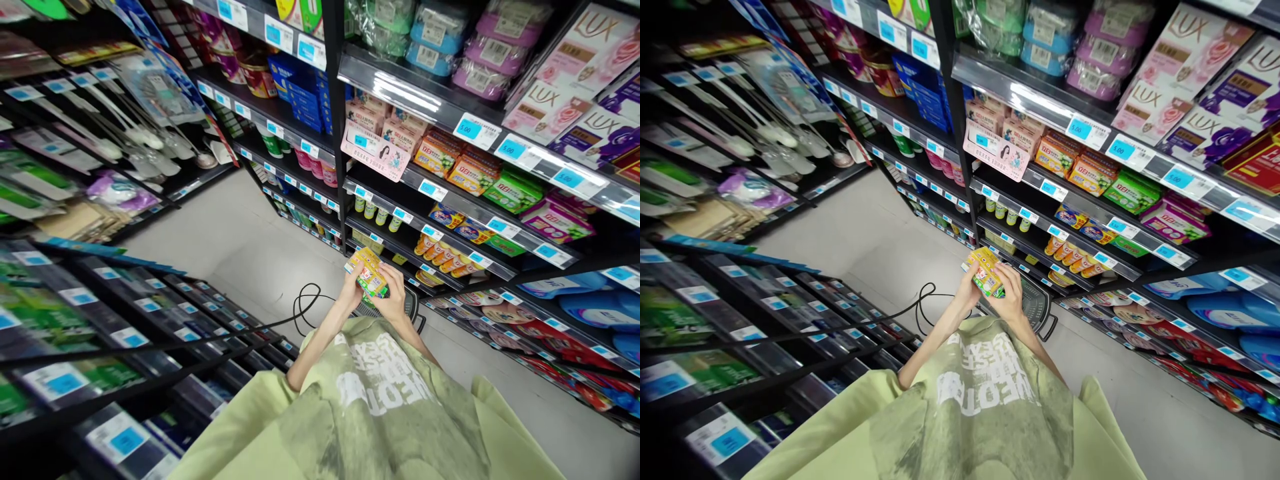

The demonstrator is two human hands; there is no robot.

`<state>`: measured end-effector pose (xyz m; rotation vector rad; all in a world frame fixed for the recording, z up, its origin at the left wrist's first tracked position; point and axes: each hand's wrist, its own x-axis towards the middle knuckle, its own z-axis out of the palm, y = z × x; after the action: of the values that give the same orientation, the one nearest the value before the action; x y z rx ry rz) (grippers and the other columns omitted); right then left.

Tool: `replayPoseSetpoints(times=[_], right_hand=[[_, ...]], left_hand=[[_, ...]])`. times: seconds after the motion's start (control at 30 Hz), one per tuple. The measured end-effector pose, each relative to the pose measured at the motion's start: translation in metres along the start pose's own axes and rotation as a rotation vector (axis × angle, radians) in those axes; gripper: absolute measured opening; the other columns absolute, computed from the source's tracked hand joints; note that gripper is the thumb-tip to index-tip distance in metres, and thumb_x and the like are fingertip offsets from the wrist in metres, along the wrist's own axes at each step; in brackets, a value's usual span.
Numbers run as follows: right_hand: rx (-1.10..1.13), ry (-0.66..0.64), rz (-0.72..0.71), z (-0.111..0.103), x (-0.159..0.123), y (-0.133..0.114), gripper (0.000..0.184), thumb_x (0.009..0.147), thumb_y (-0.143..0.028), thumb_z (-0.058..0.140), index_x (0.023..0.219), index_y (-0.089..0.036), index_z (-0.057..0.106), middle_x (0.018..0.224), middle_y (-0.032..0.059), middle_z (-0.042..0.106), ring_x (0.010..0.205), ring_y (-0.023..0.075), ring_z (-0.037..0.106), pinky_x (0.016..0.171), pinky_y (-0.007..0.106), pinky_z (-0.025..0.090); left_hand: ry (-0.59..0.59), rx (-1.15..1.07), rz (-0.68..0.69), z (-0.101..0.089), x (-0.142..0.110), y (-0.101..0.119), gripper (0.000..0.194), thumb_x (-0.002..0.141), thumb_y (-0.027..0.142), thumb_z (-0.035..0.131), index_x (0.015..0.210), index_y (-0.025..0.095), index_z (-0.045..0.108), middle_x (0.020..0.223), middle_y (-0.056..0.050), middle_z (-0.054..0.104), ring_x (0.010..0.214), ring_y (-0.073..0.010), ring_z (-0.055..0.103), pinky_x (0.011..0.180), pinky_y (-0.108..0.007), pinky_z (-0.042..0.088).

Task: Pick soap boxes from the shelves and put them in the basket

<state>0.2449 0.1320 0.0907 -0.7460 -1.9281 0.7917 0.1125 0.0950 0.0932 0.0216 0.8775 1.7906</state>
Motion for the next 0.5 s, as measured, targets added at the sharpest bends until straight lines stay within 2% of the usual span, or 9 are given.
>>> replayPoseSetpoints(times=[0.17,0.3,0.33,0.4,0.5], right_hand=[[-0.046,0.025,0.053,0.003,0.001,-0.004,0.060,0.085,-0.031,0.087,0.142,-0.033,0.069,0.148,0.0106,0.068,0.144,0.0356,0.061,0.124,0.062,0.051],[-0.031,-0.004,0.190,0.007,-0.002,0.002,0.067,0.086,-0.028,0.083,0.149,-0.030,0.063,0.161,0.0130,0.056,0.151,0.0329,0.055,0.130,0.058,0.045],[0.013,-0.014,0.249,0.009,-0.003,0.007,0.070,0.084,-0.029,0.083,0.151,-0.028,0.061,0.161,0.0142,0.056,0.150,0.0327,0.056,0.129,0.057,0.046],[0.168,-0.052,0.418,0.014,-0.006,0.017,0.080,0.080,-0.036,0.087,0.152,-0.025,0.056,0.153,0.0169,0.062,0.137,0.0327,0.066,0.117,0.056,0.058],[0.485,-0.156,0.709,0.017,-0.011,0.029,0.089,0.070,-0.045,0.094,0.148,-0.024,0.056,0.131,0.0130,0.076,0.109,0.0294,0.079,0.094,0.050,0.070]], left_hand=[[0.016,0.009,0.074,0.001,0.002,0.001,0.068,0.068,0.050,0.100,0.122,0.021,0.072,0.114,-0.008,0.083,0.110,-0.0319,0.079,0.101,-0.044,0.061],[0.077,0.083,0.241,0.001,0.004,-0.001,0.069,0.067,0.043,0.102,0.123,0.024,0.067,0.110,-0.003,0.079,0.102,-0.0227,0.077,0.095,-0.034,0.059],[0.114,0.122,0.273,0.001,0.005,-0.002,0.070,0.064,0.041,0.103,0.121,0.025,0.066,0.108,-0.002,0.078,0.101,-0.0210,0.076,0.094,-0.032,0.058],[0.165,0.222,0.320,-0.002,0.006,-0.002,0.075,0.055,0.033,0.107,0.117,0.027,0.065,0.107,0.000,0.075,0.102,-0.0204,0.074,0.093,-0.029,0.055],[0.100,0.414,0.409,-0.007,0.007,-0.002,0.080,0.048,0.026,0.108,0.118,0.027,0.069,0.114,-0.003,0.075,0.109,-0.0255,0.072,0.097,-0.031,0.055]])
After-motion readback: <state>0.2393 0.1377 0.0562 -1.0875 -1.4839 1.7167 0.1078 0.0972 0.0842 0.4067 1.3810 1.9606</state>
